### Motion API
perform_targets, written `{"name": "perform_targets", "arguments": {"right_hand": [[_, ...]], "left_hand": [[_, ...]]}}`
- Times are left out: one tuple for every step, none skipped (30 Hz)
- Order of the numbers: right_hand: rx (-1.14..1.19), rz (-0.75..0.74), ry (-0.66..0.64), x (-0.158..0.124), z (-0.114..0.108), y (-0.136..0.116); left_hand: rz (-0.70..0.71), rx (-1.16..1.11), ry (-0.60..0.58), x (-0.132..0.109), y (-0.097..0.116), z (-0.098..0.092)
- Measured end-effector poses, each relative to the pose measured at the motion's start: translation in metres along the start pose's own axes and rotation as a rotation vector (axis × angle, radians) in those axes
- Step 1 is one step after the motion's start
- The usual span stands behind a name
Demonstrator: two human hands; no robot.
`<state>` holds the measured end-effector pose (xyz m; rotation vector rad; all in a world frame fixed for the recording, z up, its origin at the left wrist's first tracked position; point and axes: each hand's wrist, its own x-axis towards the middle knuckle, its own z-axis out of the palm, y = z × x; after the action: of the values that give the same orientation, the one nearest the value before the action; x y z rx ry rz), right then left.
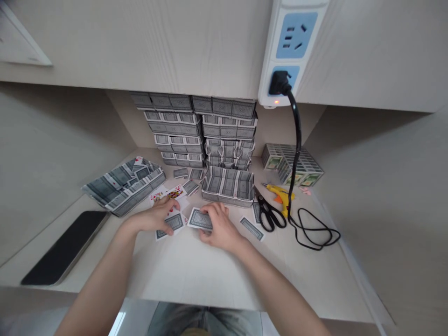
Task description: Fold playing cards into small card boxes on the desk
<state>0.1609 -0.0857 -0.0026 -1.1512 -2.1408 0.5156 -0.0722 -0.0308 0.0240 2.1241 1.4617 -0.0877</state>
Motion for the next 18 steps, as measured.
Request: {"name": "perform_targets", "arguments": {"right_hand": [[0.027, -0.005, 0.017, 0.000, 0.000, 0.000], [0.060, -0.006, 0.034, 0.000, 0.000, 0.000], [0.096, -0.002, 0.047, 0.000, 0.001, 0.000], [0.134, 0.007, 0.059, 0.000, 0.002, 0.001], [0.173, 0.023, 0.068, 0.000, 0.003, 0.002], [0.214, 0.043, 0.077, 0.000, 0.005, 0.003], [0.255, 0.068, 0.085, 0.000, 0.006, 0.005], [0.296, 0.094, 0.093, 0.000, 0.008, 0.007], [0.337, 0.120, 0.101, 0.000, 0.010, 0.009], [0.376, 0.144, 0.110, 0.000, 0.012, 0.010], [0.411, 0.163, 0.117, 0.000, 0.014, 0.012], [0.442, 0.174, 0.125, 0.000, 0.015, 0.013], [0.466, 0.179, 0.135, 0.001, 0.015, 0.014], [0.485, 0.178, 0.145, 0.001, 0.016, 0.015], [0.496, 0.174, 0.157, 0.002, 0.016, 0.015], [0.503, 0.168, 0.169, 0.002, 0.016, 0.015], [0.505, 0.160, 0.179, 0.002, 0.016, 0.015], [0.504, 0.154, 0.188, 0.002, 0.016, 0.015]], "left_hand": [[-0.005, 0.017, 0.006, 0.001, 0.001, 0.002], [0.001, 0.029, 0.017, 0.002, 0.002, 0.003], [0.013, 0.036, 0.033, 0.003, 0.003, 0.004], [0.026, 0.038, 0.050, 0.004, 0.003, 0.005], [0.039, 0.034, 0.064, 0.005, 0.003, 0.006], [0.052, 0.025, 0.077, 0.005, 0.003, 0.006], [0.061, 0.012, 0.087, 0.006, 0.002, 0.007], [0.069, -0.004, 0.095, 0.007, 0.002, 0.008], [0.072, -0.020, 0.102, 0.007, 0.001, 0.009], [0.074, -0.036, 0.112, 0.008, 0.001, 0.010], [0.076, -0.054, 0.128, 0.008, 0.001, 0.011], [0.078, -0.075, 0.146, 0.009, 0.001, 0.012], [0.078, -0.099, 0.169, 0.009, 0.001, 0.013], [0.079, -0.126, 0.195, 0.010, 0.002, 0.013], [0.081, -0.153, 0.224, 0.011, 0.003, 0.013], [0.089, -0.179, 0.250, 0.012, 0.004, 0.013], [0.103, -0.205, 0.266, 0.012, 0.006, 0.013], [0.124, -0.240, 0.270, 0.013, 0.009, 0.012]]}}
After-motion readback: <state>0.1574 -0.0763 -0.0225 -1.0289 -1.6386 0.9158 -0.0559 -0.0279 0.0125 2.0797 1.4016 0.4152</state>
